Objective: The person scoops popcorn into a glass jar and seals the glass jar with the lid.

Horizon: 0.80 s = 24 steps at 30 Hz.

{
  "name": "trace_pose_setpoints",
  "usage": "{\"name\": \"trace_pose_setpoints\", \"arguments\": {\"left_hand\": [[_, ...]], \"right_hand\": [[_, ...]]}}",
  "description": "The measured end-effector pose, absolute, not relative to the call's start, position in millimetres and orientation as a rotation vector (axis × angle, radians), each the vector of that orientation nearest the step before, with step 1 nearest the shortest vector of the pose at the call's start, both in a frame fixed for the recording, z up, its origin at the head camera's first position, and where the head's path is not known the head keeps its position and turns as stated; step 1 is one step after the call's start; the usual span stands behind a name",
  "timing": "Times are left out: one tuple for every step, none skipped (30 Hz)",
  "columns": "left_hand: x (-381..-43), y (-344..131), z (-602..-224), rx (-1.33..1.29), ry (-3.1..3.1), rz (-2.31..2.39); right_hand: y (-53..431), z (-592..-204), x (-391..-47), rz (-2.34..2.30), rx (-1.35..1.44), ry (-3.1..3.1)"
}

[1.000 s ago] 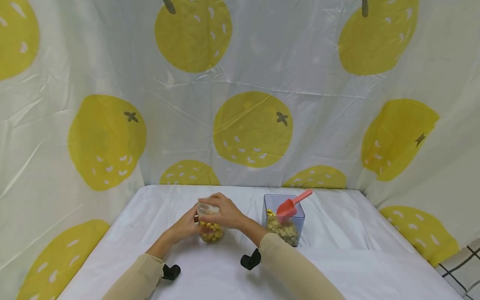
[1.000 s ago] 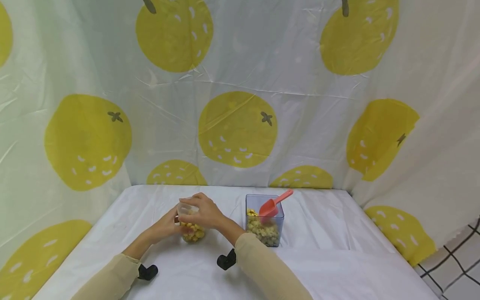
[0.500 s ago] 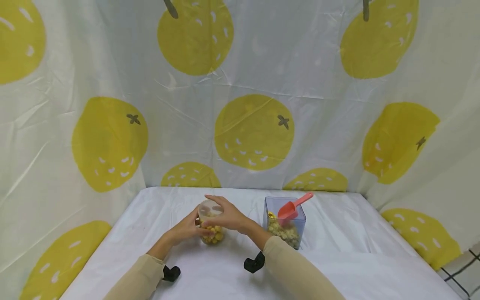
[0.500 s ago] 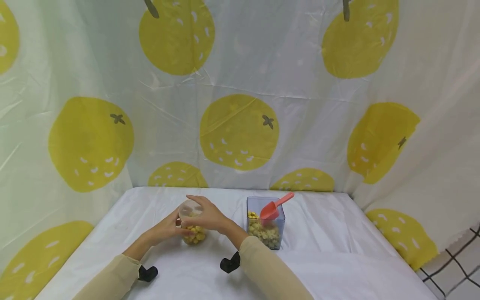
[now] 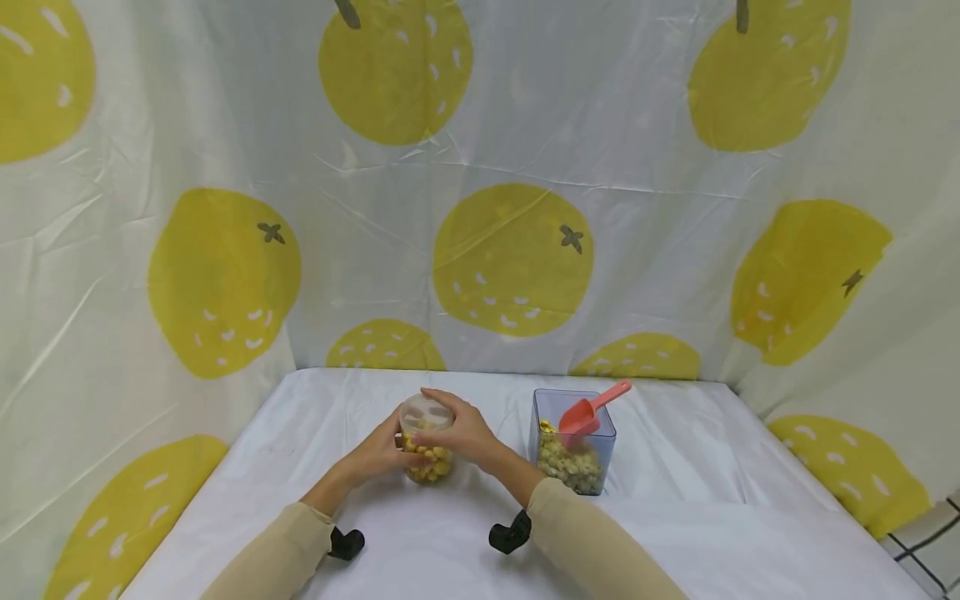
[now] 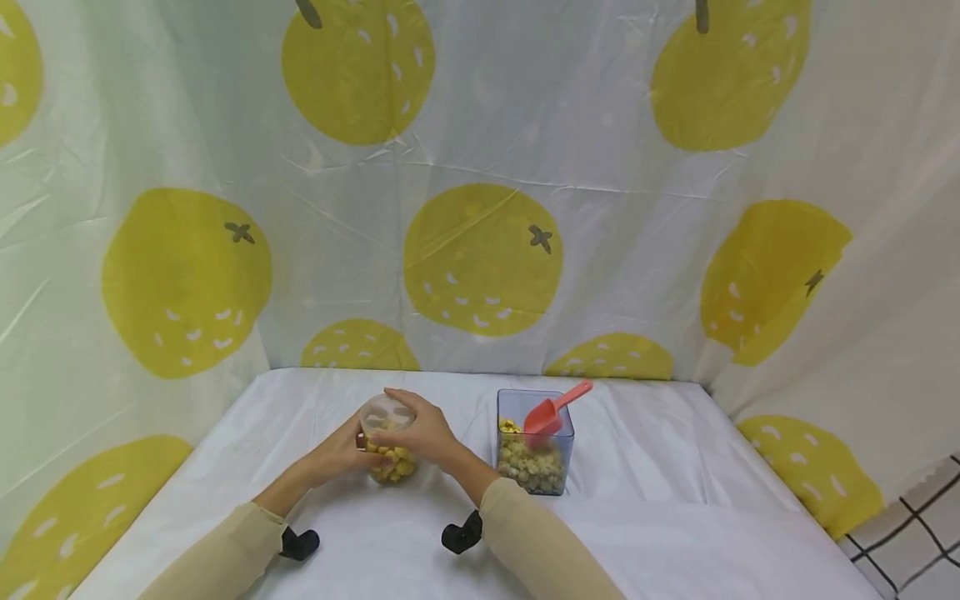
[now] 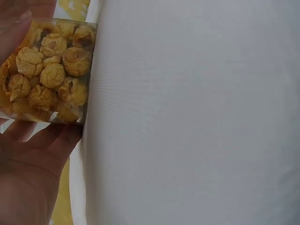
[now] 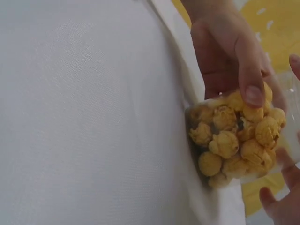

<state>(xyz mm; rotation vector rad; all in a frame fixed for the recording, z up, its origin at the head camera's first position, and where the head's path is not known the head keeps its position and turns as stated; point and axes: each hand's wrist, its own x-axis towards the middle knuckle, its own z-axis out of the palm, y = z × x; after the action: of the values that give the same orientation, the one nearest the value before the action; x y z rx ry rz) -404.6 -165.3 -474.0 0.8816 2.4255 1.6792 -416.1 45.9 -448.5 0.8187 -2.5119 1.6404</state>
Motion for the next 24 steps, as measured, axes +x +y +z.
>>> {"name": "trace_pose_setpoints", "arguments": {"left_hand": [[-405, -165, -474, 0.882, 2.432, 1.675], [-406, -165, -474, 0.884, 2.44, 1.668], [-405, -165, -474, 0.892, 2.445, 1.66], [-405, -165, -474, 0.898, 2.453, 1.651], [-405, -165, -474, 0.901, 2.461, 1.641], [-404, -165, -474, 0.904, 2.466, 1.633], [-404, -165, -474, 0.904, 2.466, 1.63], [-403, -165, -473, 0.902, 2.462, 1.629], [-402, -165, -473, 0.895, 2.453, 1.63], [-403, -165, -472, 0.884, 2.446, 1.624], [-404, -165, -470, 0.878, 2.438, 1.618], [-404, -165, -469, 0.874, 2.425, 1.614], [-404, -164, -468, 0.871, 2.419, 1.61], [-404, -164, -468, 0.87, 2.417, 1.605], [-404, -164, -468, 0.872, 2.413, 1.604], [-404, -164, -468, 0.878, 2.412, 1.603], [-404, -163, -467, 0.88, 2.411, 1.607], [-404, -163, -467, 0.879, 2.413, 1.61], [-405, -163, -468, 0.88, 2.416, 1.612], [-405, -164, -468, 0.871, 2.417, 1.614], [-405, -164, -468, 0.863, 2.416, 1.613], [-406, -164, -469, 0.849, 2.421, 1.604], [-406, -165, -469, 0.843, 2.427, 1.599], [-406, -165, -469, 0.836, 2.432, 1.594]], "right_hand": [[44, -449, -415, 1.618, 0.793, -2.506], [43, -449, -413, 1.6, 0.77, -2.502], [41, -449, -412, 1.592, 0.751, -2.497], [40, -449, -410, 1.588, 0.736, -2.493], [40, -450, -409, 1.587, 0.733, -2.49], [40, -450, -408, 1.591, 0.736, -2.49], [40, -450, -408, 1.605, 0.746, -2.492], [41, -450, -408, 1.627, 0.771, -2.491], [43, -450, -409, 1.65, 0.802, -2.497], [45, -450, -411, 1.684, 0.835, -2.502], [48, -449, -413, 1.729, 0.869, -2.505], [52, -448, -416, 1.775, 0.905, -2.507], [55, -448, -418, 1.82, 0.945, -2.505], [58, -447, -419, 1.859, 0.985, -2.499], [60, -447, -421, 1.894, 1.015, -2.497], [62, -446, -423, 1.923, 1.045, -2.495], [63, -445, -425, 1.94, 1.072, -2.495], [64, -443, -426, 1.942, 1.099, -2.503], [64, -441, -427, 1.938, 1.117, -2.514], [64, -439, -428, 1.921, 1.127, -2.538], [64, -438, -429, 1.905, 1.134, -2.564], [63, -435, -430, 1.868, 1.142, -2.594], [62, -433, -430, 1.82, 1.152, -2.619], [61, -429, -429, 1.745, 1.155, -2.65]]}}
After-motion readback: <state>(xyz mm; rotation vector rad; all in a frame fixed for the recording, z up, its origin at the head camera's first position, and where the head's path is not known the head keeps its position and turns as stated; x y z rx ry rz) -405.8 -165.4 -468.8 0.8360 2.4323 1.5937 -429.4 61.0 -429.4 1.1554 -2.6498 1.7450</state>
